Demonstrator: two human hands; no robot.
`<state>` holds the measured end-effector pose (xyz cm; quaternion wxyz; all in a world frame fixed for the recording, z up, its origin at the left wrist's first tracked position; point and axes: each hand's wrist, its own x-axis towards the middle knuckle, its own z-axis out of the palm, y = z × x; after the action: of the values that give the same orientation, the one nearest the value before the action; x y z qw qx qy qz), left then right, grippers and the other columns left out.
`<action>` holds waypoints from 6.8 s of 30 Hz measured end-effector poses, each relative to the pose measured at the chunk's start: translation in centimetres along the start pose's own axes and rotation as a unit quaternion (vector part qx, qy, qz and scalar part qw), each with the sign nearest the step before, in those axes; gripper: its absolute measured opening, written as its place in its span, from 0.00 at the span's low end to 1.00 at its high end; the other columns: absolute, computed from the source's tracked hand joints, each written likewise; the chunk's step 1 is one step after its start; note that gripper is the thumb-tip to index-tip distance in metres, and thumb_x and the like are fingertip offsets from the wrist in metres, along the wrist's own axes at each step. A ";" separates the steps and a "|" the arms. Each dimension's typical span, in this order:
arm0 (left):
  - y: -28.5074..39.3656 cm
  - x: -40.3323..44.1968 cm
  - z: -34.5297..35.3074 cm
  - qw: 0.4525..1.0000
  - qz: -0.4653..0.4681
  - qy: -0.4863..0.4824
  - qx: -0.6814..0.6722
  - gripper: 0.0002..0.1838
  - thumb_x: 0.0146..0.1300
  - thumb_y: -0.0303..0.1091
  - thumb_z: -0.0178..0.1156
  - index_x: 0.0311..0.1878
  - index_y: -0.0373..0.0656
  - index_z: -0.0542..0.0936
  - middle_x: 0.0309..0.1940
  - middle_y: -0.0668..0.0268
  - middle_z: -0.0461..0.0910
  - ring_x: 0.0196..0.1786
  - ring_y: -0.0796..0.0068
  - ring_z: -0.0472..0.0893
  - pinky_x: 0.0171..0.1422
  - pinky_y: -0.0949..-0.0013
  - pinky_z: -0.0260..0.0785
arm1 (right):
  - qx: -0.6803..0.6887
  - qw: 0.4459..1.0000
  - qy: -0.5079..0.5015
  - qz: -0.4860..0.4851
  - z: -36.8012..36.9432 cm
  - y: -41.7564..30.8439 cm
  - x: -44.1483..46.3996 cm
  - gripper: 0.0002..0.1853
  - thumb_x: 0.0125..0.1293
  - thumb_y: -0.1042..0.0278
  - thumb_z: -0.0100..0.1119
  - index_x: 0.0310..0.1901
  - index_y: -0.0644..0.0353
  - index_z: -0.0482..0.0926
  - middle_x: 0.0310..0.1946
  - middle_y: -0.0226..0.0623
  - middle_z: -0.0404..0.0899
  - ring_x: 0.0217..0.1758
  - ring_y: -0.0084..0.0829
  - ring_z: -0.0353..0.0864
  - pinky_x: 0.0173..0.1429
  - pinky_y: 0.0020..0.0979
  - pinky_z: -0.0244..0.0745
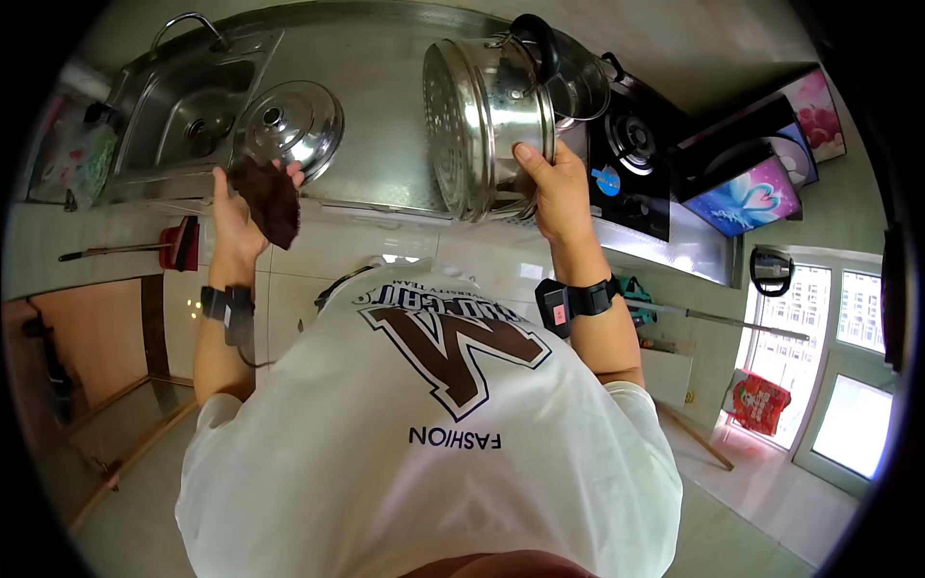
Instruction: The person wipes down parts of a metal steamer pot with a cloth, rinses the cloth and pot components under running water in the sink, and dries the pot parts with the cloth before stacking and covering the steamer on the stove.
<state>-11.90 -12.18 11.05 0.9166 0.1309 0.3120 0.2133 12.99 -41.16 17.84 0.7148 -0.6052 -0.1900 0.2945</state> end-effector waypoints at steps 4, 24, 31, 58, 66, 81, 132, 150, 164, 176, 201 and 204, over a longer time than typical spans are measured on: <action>2.3 1.6 -0.4 0.965 0.061 -0.246 -0.063 0.38 0.69 0.60 0.46 0.68 0.36 0.63 0.67 0.44 0.64 0.68 0.46 0.66 0.68 0.50 0.65 | -0.045 0.999 0.022 0.007 1.5 1.0 1.3 0.11 0.65 0.70 0.62 0.46 0.65 0.80 0.40 0.31 0.82 0.41 0.20 0.78 0.49 0.23 0.72; -4.9 7.3 11.1 0.960 0.041 -0.247 0.123 0.28 0.73 0.48 0.46 0.67 0.38 0.66 0.66 0.57 0.69 0.67 0.59 0.69 0.73 0.57 0.58 | 0.014 0.999 0.041 0.024 2.5 2.2 4.0 0.21 0.75 0.54 0.46 0.45 0.69 0.78 0.38 0.36 0.81 0.39 0.23 0.79 0.48 0.25 0.74; -11.3 5.1 14.8 0.447 0.475 -0.263 0.711 0.30 0.60 0.40 0.60 0.64 0.38 0.70 0.70 0.53 0.62 0.74 0.46 0.55 0.75 0.48 0.46 | 0.047 0.999 0.007 0.020 1.0 3.6 6.0 0.21 0.76 0.54 0.47 0.45 0.68 0.79 0.42 0.34 0.80 0.45 0.21 0.74 0.53 0.24 0.69; -12.3 7.8 17.9 0.469 0.526 -0.122 0.699 0.23 0.56 0.35 0.64 0.53 0.31 0.78 0.55 0.49 0.78 0.61 0.49 0.74 0.71 0.52 0.59 | -0.130 0.987 -0.090 -0.034 0.8 2.5 6.4 0.29 0.77 0.47 0.39 0.44 0.71 0.78 0.32 0.34 0.78 0.36 0.25 0.70 0.46 0.30 0.70; -13.5 4.2 14.3 0.385 0.551 -0.070 0.737 0.25 0.59 0.30 0.60 0.59 0.27 0.71 0.60 0.45 0.72 0.64 0.47 0.70 0.72 0.49 0.57 | -0.015 0.998 -0.050 0.034 0.3 4.2 7.9 0.29 0.75 0.43 0.41 0.29 0.63 0.76 0.20 0.26 0.70 0.24 0.17 0.64 0.28 0.22 0.60; -13.5 7.9 13.1 0.657 0.404 -0.049 0.634 0.18 0.62 0.30 0.58 0.56 0.38 0.76 0.55 0.50 0.77 0.58 0.51 0.76 0.62 0.61 0.68 | -0.164 0.979 -0.117 -0.041 1.1 4.8 6.5 0.20 0.57 0.84 0.57 0.53 0.67 0.72 0.36 0.34 0.80 0.36 0.20 0.77 0.44 0.23 0.74; -12.2 11.3 14.8 0.507 0.419 -0.169 0.734 0.16 0.69 0.40 0.52 0.46 0.35 0.79 0.35 0.51 0.81 0.37 0.51 0.80 0.44 0.60 0.70 | -0.374 0.907 -0.040 -0.188 -2.0 2.3 7.3 0.20 0.64 0.73 0.56 0.59 0.53 0.76 0.28 0.47 0.79 0.27 0.42 0.80 0.36 0.32 0.75; -10.9 14.3 16.3 0.774 0.148 -0.097 0.608 0.17 0.66 0.43 0.60 0.43 0.35 0.80 0.31 0.60 0.82 0.30 0.70 0.80 0.36 0.68 0.72 | -0.409 0.877 -0.059 -0.246 -1.2 3.3 9.4 0.19 0.64 0.71 0.56 0.58 0.48 0.77 0.23 0.49 0.78 0.27 0.50 0.79 0.34 0.42 0.75; -7.6 15.5 11.1 0.949 0.050 -0.135 0.281 0.16 0.70 0.32 0.55 0.57 0.35 0.73 0.49 0.58 0.80 0.49 0.66 0.82 0.55 0.65 0.77 | -0.406 0.891 -0.094 -0.178 -1.0 2.2 9.1 0.20 0.64 0.69 0.56 0.59 0.48 0.75 0.26 0.47 0.79 0.31 0.48 0.80 0.38 0.41 0.76; -9.5 16.2 13.1 0.688 0.253 -0.107 0.672 0.19 0.57 0.39 0.67 0.45 0.33 0.79 0.40 0.52 0.83 0.36 0.58 0.83 0.44 0.64 0.75 | -0.421 0.879 -0.118 -0.193 -0.4 2.0 9.3 0.15 0.65 0.71 0.56 0.54 0.51 0.79 0.34 0.46 0.82 0.33 0.47 0.82 0.39 0.37 0.77; -6.0 19.5 6.7 0.938 0.116 0.023 0.325 0.40 0.64 0.60 0.58 0.61 0.29 0.69 0.54 0.53 0.77 0.53 0.67 0.78 0.61 0.62 0.68 | -0.442 0.854 -0.133 -0.238 0.6 2.2 9.8 0.12 0.64 0.78 0.55 0.47 0.58 0.83 0.39 0.43 0.84 0.34 0.38 0.84 0.40 0.30 0.77; -5.5 19.5 6.8 0.987 0.045 -0.115 0.103 0.41 0.70 0.66 0.41 0.64 0.30 0.67 0.56 0.53 0.76 0.60 0.64 0.74 0.69 0.60 0.62 | -0.454 0.850 -0.130 -0.235 0.7 2.3 9.8 0.11 0.64 0.78 0.55 0.45 0.58 0.84 0.37 0.42 0.85 0.34 0.37 0.84 0.40 0.30 0.77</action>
<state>8.06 -8.51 4.17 0.9174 0.2618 0.2185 0.2050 19.50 -34.08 14.91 0.3772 -0.7554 -0.5305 0.0749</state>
